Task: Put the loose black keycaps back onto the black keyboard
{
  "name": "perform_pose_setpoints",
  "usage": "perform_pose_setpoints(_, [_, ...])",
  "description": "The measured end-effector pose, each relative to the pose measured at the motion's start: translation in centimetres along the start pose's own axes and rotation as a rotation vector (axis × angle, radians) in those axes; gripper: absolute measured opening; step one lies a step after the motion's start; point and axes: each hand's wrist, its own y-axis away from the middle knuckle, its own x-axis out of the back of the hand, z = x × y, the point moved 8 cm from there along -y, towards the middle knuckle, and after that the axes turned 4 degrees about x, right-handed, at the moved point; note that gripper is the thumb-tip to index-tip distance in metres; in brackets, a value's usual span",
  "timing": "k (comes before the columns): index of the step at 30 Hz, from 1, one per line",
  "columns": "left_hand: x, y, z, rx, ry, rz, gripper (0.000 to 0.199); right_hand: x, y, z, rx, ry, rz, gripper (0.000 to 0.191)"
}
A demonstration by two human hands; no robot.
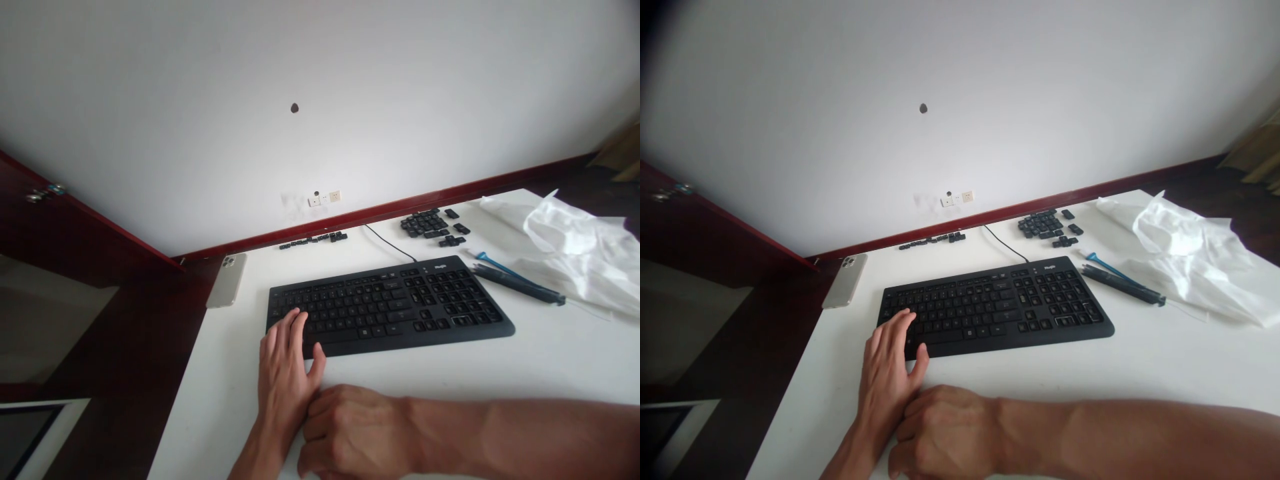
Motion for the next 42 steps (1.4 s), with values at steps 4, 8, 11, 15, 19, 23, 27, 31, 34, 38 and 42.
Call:
perform_pose_setpoints(4, [0.1,-0.1,-0.1,0.014,0.004,0.002,0.039,-0.1,0.0,0.1,-0.017,0.003,-0.053,0.020])
perform_pose_setpoints(8, [0.0,-0.1,0.0,0.011,0.012,-0.012,0.042,0.2,-0.1,-0.1,-0.014,-0.005,-0.064,0.022])
perform_pose_setpoints(11, [0.0,-0.1,-0.1,0.018,0.001,-0.009,0.041,0.3,-0.2,-0.2,-0.011,0.001,-0.072,0.021])
perform_pose_setpoints(15, [0.0,-0.2,-0.2,0.027,0.008,-0.021,0.042,0.5,-0.3,-0.3,-0.020,0.003,-0.073,0.019])
perform_pose_setpoints(19, [0.0,-0.3,-0.2,0.035,0.015,-0.034,0.039,0.3,-0.2,-0.4,-0.003,0.018,-0.063,0.017])
perform_pose_setpoints(23, [-0.1,-0.2,-0.3,0.033,0.022,-0.034,0.039,-0.2,0.0,-0.2,-0.007,0.111,-0.078,0.012])
perform_pose_setpoints(27, [-0.2,-0.1,-0.5,0.020,0.004,-0.010,0.039,0.7,-0.3,0.3,-0.059,0.259,-0.086,0.015])
perform_pose_setpoints(31, [0.1,0.0,-0.5,0.002,0.028,0.000,0.035,4.2,-0.3,1.6,-0.238,0.396,-0.035,0.013])
perform_pose_setpoints(34, [0.5,-0.1,-0.3,0.024,0.068,0.002,0.039,8.1,1.3,2.7,-0.420,0.529,0.039,0.019])
perform_pose_setpoints(38, [0.8,-0.2,0.0,0.045,0.080,-0.004,0.038,11.2,4.5,4.4,-0.659,0.661,0.040,0.032])
perform_pose_setpoints(42, [0.7,-0.1,-0.1,0.052,0.073,-0.009,0.039,11.2,5.3,4.9,-0.659,0.669,0.041,0.030])
